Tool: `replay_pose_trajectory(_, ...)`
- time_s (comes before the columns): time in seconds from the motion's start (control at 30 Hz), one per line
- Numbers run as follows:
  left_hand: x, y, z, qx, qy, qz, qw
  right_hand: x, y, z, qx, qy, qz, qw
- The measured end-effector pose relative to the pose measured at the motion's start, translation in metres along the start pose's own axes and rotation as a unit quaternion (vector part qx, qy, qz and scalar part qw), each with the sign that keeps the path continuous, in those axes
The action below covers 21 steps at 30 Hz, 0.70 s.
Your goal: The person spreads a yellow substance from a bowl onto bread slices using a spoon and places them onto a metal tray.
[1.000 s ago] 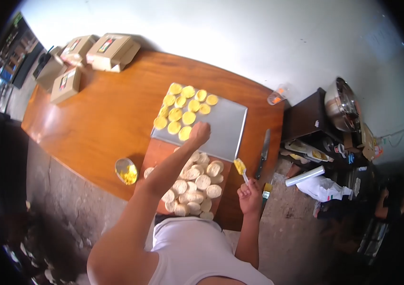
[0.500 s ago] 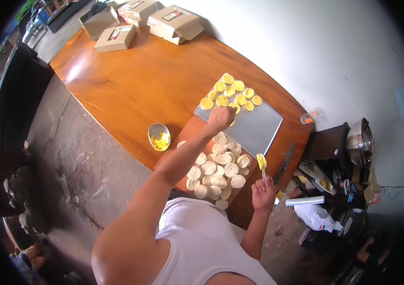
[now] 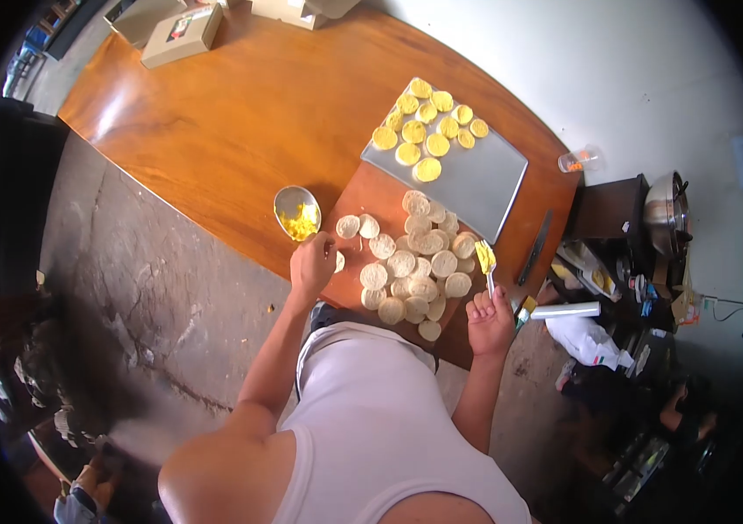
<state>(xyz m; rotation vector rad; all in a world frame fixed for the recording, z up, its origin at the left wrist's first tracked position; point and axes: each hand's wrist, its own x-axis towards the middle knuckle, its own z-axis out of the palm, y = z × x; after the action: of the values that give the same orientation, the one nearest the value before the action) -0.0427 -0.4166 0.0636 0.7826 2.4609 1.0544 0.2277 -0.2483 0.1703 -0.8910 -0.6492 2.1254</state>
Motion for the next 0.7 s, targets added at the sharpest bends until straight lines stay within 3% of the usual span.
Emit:
replay_pose_trajectory(0.07, -0.01, -0.013, 0.012, 0.006, -0.035, 0.062, 0.997, -0.005, 0.006, -0.001, -0.01, 0.005, 0.003, 1.0)
replay_pose_trajectory(0.1, -0.013, -0.014, 0.016, 0.004, -0.058, 0.135, 0.989, -0.006, 0.009, 0.0, 0.001, 0.003, 0.003, 1.0)
replay_pose_trajectory(0.2, -0.021, -0.005, 0.037, 0.008, -0.111, 0.182, 0.977, -0.012, 0.017, 0.005, 0.008, 0.015, -0.002, 1.0)
replay_pose_trajectory(0.47, -0.011, 0.008, 0.08, 0.11, -0.213, 0.124, 0.963, -0.028, 0.03, 0.005, 0.022, 0.049, -0.03, 0.998)
replay_pose_trajectory(0.7, -0.012, 0.01, 0.092, 0.136, -0.209, 0.095, 0.964, -0.05, 0.035, -0.013, 0.036, 0.075, -0.044, 0.996)
